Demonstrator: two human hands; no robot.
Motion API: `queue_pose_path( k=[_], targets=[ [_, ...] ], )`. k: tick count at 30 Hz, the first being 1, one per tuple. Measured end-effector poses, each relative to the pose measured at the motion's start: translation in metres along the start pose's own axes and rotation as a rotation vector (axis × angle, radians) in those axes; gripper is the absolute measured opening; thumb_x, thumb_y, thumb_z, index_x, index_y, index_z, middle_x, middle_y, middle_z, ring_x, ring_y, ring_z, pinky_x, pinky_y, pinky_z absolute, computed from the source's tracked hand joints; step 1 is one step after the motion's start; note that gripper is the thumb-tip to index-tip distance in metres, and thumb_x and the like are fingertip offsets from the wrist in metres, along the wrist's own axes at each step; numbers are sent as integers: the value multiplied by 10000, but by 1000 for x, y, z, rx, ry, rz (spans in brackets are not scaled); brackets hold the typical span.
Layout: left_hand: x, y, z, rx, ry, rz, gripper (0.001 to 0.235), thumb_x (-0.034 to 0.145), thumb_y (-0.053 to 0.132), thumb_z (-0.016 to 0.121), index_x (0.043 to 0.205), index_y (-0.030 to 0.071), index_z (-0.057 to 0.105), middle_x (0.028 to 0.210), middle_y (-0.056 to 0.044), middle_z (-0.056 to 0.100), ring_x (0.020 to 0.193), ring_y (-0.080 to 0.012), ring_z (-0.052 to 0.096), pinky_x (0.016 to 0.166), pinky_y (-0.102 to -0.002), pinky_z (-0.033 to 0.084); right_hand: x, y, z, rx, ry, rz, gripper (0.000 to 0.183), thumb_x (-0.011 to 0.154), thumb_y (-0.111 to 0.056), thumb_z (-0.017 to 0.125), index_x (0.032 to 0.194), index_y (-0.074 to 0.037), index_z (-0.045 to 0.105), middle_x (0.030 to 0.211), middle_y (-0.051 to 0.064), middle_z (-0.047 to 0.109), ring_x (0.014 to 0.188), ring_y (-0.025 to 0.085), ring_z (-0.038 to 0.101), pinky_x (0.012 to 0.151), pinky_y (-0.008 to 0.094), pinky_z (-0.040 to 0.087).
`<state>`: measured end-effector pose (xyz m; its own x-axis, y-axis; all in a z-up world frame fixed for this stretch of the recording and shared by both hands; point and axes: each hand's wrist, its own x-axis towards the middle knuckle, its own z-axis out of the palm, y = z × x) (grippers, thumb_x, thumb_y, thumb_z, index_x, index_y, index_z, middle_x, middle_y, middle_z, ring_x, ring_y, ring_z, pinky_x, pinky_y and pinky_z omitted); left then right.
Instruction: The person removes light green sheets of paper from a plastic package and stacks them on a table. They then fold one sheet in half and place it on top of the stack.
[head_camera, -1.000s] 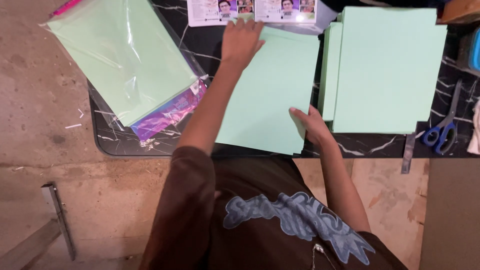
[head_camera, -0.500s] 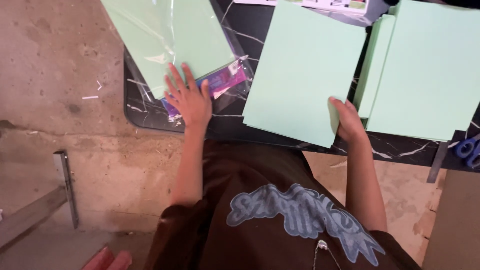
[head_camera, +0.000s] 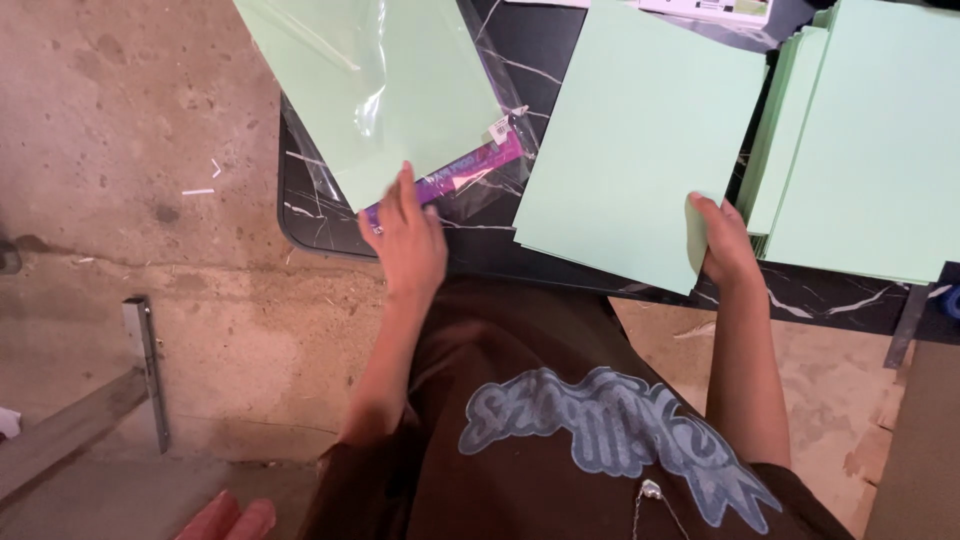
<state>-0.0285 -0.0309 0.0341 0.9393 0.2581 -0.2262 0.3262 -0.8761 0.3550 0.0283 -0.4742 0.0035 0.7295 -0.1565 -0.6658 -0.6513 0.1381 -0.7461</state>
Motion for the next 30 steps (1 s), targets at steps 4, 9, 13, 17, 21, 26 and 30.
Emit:
queue_pose_path(
  k=[4,9,13,17,21,26,30],
  targets=[
    [28,-27,-4,166,152,89,784,993,229,637,1647,153,210,1649,-117,393,1536,-271,343,1214,-677,147,-13,-11,10,-48,1,32,445,993,-273,628,1357,-26,558,1223,100,669,1073,215,681,902,370,578],
    [51,-53,-14,144,309,328,474,1061,154,660,1519,153,539,1100,-113,772,1220,-257,679,1214,-589,274,-2,-4,3,-54,7,35,450,987,-280,636,1353,-32,551,1230,103,658,1088,219,674,920,388,572],
    [7,-22,-92,176,12,282,267,1072,54,573,1194,181,773,900,-107,773,807,-262,761,1234,-488,339,-2,-5,-1,-12,1,38,430,1002,-279,648,1324,-13,543,1213,112,657,1086,233,669,924,399,567],
    [-43,32,-200,-190,-385,468,170,864,117,643,952,100,788,883,-166,760,818,-306,743,769,-397,563,-2,-8,0,-2,-33,62,387,981,-271,637,1298,-55,580,1196,76,671,1062,206,673,892,374,574],
    [-43,95,-284,-527,-714,887,154,814,144,703,954,142,769,1015,-64,776,929,-233,741,816,-350,579,14,8,-14,12,-78,48,357,1024,-264,642,1289,-36,573,1135,70,652,997,195,651,844,377,558],
    [87,152,-232,-623,-1000,1009,205,1046,236,609,1097,65,710,890,-37,705,782,-140,677,731,-310,567,29,10,-25,33,-48,55,453,1001,-303,630,1347,-19,563,1141,75,667,988,197,663,850,372,564],
    [187,189,-98,-595,-434,893,235,979,157,725,1186,48,737,888,-81,719,803,-172,653,714,-331,527,32,25,-31,107,-51,80,592,1001,-453,567,1396,-12,550,1212,119,651,1042,223,648,880,383,560]
  ],
)
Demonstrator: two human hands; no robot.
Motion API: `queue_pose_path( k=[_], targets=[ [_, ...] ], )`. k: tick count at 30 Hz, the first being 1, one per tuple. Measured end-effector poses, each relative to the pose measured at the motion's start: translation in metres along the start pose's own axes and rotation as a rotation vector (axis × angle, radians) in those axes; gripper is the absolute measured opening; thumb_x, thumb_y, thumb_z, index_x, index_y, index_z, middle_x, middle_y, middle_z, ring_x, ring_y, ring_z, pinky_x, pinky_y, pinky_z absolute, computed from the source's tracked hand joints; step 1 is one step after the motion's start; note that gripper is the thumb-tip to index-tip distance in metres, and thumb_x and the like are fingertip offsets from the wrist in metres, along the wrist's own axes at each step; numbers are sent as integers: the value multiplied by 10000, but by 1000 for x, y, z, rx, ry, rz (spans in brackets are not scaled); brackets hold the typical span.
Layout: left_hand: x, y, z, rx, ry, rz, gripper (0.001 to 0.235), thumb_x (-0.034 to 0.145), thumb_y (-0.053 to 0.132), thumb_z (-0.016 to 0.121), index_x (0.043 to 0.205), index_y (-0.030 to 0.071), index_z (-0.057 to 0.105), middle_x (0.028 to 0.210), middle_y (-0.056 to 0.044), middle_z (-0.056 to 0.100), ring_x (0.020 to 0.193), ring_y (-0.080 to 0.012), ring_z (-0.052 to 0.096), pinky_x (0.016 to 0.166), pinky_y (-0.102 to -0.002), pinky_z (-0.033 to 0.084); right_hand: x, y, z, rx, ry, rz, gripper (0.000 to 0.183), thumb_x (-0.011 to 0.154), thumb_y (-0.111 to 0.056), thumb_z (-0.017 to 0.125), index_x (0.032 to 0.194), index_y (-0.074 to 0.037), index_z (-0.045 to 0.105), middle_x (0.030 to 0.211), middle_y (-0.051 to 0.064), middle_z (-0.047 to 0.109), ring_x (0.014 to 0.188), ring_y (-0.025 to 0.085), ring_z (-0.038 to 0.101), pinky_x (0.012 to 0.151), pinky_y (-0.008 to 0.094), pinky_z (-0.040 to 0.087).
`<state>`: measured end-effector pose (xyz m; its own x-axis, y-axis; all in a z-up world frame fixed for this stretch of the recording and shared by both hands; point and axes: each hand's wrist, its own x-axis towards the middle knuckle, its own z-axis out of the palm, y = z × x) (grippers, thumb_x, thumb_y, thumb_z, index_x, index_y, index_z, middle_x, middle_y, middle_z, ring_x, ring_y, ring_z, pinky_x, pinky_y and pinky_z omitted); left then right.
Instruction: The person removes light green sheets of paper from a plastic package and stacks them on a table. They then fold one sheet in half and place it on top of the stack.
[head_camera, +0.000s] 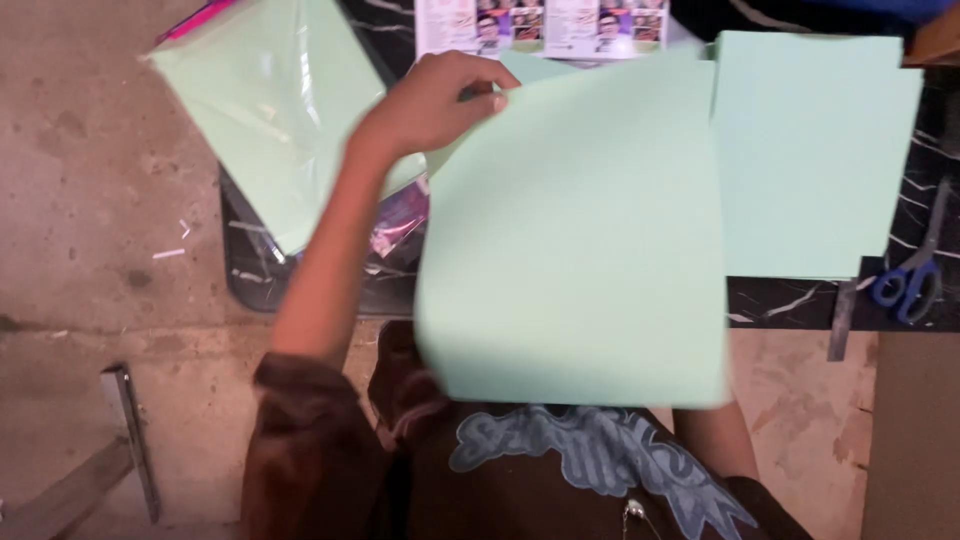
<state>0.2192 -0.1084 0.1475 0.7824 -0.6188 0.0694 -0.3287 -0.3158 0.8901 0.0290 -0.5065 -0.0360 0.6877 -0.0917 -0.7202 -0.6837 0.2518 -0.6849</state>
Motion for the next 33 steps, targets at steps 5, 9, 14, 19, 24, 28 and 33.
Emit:
queue_pose_path(
  k=[5,9,14,19,24,28,33],
  targets=[
    [53,-63,63,298,101,-81,201,929,128,714,1116,150,785,955,-84,773,873,-272,727,778,-414,541,-5,-3,3,80,9,4,727,1002,-587,511,1440,-7,538,1275,158,636,1091,247,635,907,393,556],
    [78,-74,92,518,55,-206,236,933,129,667,1096,242,796,960,-66,774,905,-304,721,839,-476,518,-21,-22,19,150,-86,157,929,886,-787,332,1449,-72,516,1401,125,619,1197,251,625,939,387,537],
    [81,-68,109,423,192,-177,262,929,205,699,1189,195,737,1100,-123,737,1007,-341,689,864,-477,507,-25,-24,24,-389,40,103,708,942,-544,639,1399,-23,495,1251,140,593,1073,233,598,869,388,509],
    [13,-37,86,408,561,-41,481,936,183,716,1383,68,579,1318,-187,659,1214,-375,628,1003,-480,460,-43,-39,45,-286,27,74,526,882,-371,730,1251,-10,633,1065,111,713,889,208,676,749,361,573],
    [-154,-80,87,479,748,-633,751,1072,408,511,1636,18,205,1698,-207,276,1583,-383,229,1266,-596,93,-28,-23,28,-250,48,26,455,903,-333,738,1208,-6,649,1062,99,713,889,192,676,747,338,570],
    [-232,-77,113,518,637,-695,791,1095,477,396,1662,18,92,1737,-194,207,1620,-367,156,1285,-612,25,-26,-17,25,-303,113,65,442,912,-328,744,1203,-18,623,1049,111,699,854,206,667,706,351,555],
    [-261,-51,133,541,473,-682,813,1057,437,477,1627,1,94,1703,-180,227,1584,-362,166,1226,-665,-8,-35,-26,39,-277,122,28,403,919,-302,727,1214,-44,633,1067,77,710,905,184,690,762,344,577]
  ],
)
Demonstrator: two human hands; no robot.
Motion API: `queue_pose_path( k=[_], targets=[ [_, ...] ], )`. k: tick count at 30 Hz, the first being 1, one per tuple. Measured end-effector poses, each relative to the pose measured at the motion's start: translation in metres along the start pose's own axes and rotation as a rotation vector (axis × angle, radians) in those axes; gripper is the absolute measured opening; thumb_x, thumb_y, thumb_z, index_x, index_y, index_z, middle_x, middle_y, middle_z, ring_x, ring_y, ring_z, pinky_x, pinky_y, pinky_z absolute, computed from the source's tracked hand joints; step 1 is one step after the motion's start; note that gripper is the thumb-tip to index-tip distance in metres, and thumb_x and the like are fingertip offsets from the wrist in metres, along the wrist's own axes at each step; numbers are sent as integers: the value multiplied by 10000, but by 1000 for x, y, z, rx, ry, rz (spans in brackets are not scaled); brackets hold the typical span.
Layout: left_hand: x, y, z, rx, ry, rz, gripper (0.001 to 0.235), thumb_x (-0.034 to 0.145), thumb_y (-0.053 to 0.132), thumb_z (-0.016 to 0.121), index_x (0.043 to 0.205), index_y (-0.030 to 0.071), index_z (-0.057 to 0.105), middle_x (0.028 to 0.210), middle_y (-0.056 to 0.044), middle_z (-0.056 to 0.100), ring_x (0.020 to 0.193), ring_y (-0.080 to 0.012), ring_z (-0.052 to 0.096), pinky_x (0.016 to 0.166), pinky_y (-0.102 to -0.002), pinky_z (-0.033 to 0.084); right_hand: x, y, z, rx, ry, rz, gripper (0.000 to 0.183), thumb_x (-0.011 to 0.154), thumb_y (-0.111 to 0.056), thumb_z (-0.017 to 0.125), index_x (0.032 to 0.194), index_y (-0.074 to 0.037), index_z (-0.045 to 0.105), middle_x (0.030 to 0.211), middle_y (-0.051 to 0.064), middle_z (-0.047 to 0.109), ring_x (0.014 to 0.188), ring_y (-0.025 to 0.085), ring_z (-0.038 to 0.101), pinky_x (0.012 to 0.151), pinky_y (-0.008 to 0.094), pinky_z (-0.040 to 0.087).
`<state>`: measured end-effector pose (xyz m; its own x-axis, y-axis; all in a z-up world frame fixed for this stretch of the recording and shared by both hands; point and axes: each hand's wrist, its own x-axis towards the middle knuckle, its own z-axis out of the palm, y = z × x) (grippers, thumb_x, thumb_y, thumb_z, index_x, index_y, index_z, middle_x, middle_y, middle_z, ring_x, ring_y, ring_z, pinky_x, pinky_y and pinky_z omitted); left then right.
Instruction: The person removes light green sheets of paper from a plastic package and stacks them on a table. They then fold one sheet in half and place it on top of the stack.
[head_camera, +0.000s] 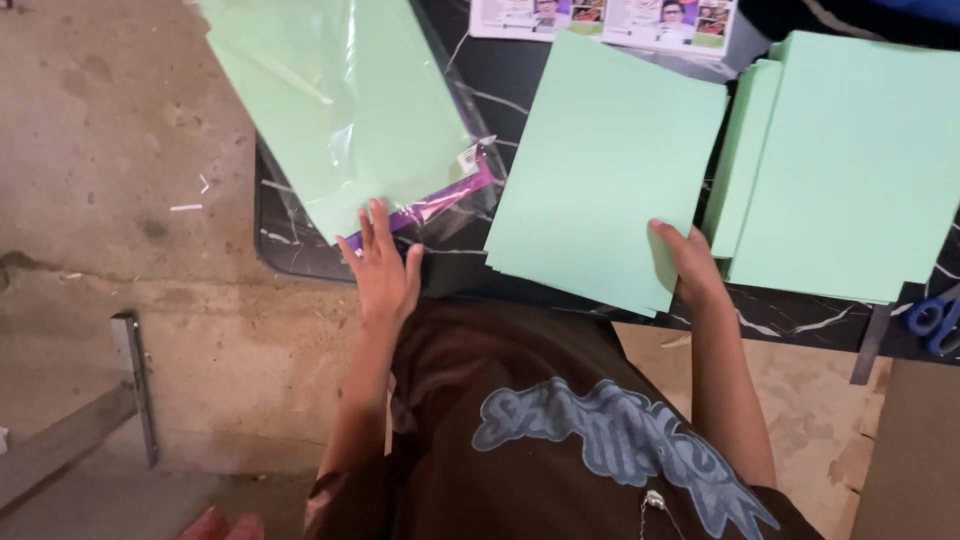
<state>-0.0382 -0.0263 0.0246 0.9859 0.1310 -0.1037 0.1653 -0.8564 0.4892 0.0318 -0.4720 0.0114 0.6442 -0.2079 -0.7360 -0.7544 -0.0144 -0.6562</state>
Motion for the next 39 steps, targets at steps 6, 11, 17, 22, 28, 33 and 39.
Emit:
queue_pose_path(
  k=[6,11,17,22,28,33,39],
  targets=[
    [-6,-19,7,130,120,-59,751,1064,226,586,1668,52,175,1704,-110,326,1613,-321,238,1275,-634,94,9,13,-6,87,-54,-72,389,937,-260,735,1229,-22,638,1106,80,703,938,186,686,792,334,577],
    [28,-22,-24,206,213,13,806,979,260,682,1638,91,249,1484,-139,529,1510,-335,363,1218,-616,164,0,1,-2,70,-74,-76,399,948,-264,715,1255,-27,621,1106,74,687,942,179,677,778,337,573],
    [24,-3,-83,131,-32,13,256,1022,276,663,1252,165,692,995,-147,747,1099,-353,674,1015,-524,437,2,1,-4,68,-48,-65,409,950,-270,708,1263,-27,606,1113,74,688,953,181,683,794,344,579],
    [11,91,-186,-181,-603,-36,191,852,185,710,1004,131,812,941,-103,781,877,-294,767,811,-408,587,3,1,-3,83,-97,-67,401,949,-274,700,1256,-30,619,1115,75,695,952,182,687,791,343,580],
    [68,180,-236,-477,-801,824,153,932,271,741,1027,180,818,924,35,817,874,-174,717,892,-367,519,27,24,-21,-136,-42,-55,416,1025,-324,722,1253,14,636,1045,110,626,855,228,588,713,410,480],
    [196,224,-143,-549,-733,836,150,909,162,755,1038,90,783,947,-38,801,858,-128,752,791,-331,584,22,36,-21,-84,-146,-216,479,1019,-343,651,1342,9,608,1204,132,644,1035,247,615,858,404,515],
    [270,223,49,-191,-227,610,97,747,193,822,842,172,813,883,-104,742,813,-290,725,653,-429,546,26,34,-22,-182,-247,-396,638,1020,-446,575,1444,29,541,1367,216,622,1218,331,642,986,471,533]
  ],
)
